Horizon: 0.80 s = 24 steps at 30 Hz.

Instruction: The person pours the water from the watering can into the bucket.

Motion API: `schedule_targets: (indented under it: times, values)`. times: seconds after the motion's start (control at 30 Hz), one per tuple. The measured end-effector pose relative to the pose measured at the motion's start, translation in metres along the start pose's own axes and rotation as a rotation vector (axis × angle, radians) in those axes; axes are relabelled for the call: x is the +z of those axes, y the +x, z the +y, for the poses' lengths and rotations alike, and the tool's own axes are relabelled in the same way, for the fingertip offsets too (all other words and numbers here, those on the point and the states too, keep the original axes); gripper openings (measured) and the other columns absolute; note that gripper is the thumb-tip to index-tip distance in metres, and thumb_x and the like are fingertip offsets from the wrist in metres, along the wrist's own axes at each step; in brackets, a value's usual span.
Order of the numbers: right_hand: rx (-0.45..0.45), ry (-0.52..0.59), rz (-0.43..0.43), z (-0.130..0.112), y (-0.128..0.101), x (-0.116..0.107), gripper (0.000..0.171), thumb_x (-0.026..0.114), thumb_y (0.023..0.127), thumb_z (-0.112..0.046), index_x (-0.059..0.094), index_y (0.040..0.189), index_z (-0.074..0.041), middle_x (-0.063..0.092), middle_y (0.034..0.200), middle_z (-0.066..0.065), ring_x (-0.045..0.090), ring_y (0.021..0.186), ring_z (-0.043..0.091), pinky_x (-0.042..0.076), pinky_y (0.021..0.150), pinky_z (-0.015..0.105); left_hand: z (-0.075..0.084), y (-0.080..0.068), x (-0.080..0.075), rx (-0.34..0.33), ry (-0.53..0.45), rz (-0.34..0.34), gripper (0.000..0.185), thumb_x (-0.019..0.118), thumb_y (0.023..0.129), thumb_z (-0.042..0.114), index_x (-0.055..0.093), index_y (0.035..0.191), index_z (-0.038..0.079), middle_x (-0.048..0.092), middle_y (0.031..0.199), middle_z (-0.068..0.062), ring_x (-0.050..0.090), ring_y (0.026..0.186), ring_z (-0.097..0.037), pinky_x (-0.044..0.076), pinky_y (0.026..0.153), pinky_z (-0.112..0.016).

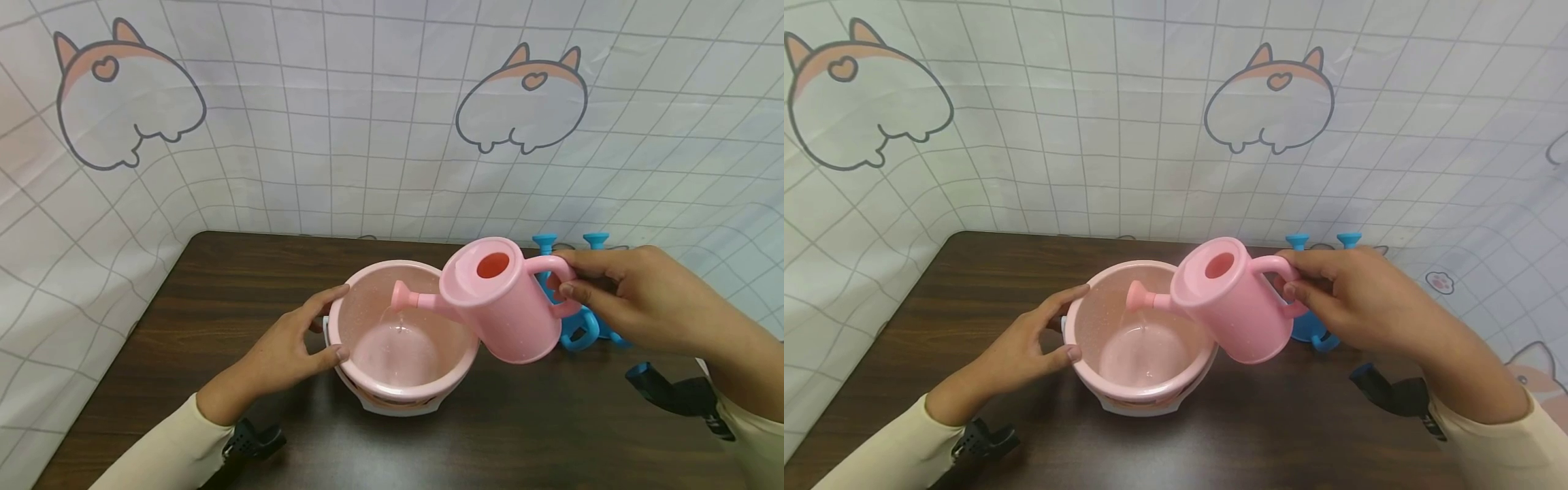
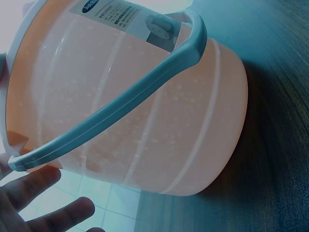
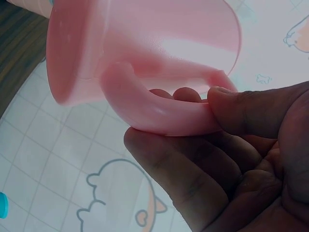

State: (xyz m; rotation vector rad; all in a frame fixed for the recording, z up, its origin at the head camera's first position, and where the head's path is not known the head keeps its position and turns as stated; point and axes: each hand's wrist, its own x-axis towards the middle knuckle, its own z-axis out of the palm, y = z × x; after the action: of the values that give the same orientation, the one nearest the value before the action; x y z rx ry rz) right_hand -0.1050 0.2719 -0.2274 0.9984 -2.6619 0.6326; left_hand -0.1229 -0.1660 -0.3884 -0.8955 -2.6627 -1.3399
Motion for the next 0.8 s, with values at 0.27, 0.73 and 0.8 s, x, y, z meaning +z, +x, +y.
schedule_targets:
  times: [0.27,0.73,0.8]
  values:
    - [-0.007,-0.017,0.002,-0.0007,0.0003,-0.0003,0.044,0.081,0.083,0.004,0.074,0.12,-0.018,0.068,0.078,-0.017,0.041,0.047,0.0,0.033,0.044,0.017,0.0001,-0.0003,0.0001,-0.002,0.008,-0.001,0.082,0.076,0.089,0.039,0.035,0.159,0.026,0.062,0.135,0.0,0.066,0.1,-0.014,0.054,0.086,-0.05]
    - [0.01,-0.005,-0.01,-0.0019,0.0004,-0.0005,0.043,0.078,0.086,0.004,0.073,0.123,-0.017,0.068,0.079,-0.017,0.041,0.046,0.0,0.034,0.043,0.018,-0.0005,-0.0008,0.0003,0.003,-0.001,0.002,0.083,0.077,0.088,0.037,0.035,0.159,0.026,0.062,0.135,0.0,0.067,0.101,-0.014,0.053,0.087,-0.052]
    - [0.012,-0.007,-0.013,-0.002,0.0004,-0.0006,0.043,0.078,0.086,0.004,0.073,0.123,-0.017,0.068,0.079,-0.016,0.042,0.046,0.0,0.034,0.044,0.017,-0.0002,-0.0008,0.0002,0.001,0.001,0.001,0.083,0.077,0.089,0.038,0.035,0.159,0.026,0.062,0.136,0.0,0.067,0.101,-0.014,0.054,0.086,-0.051]
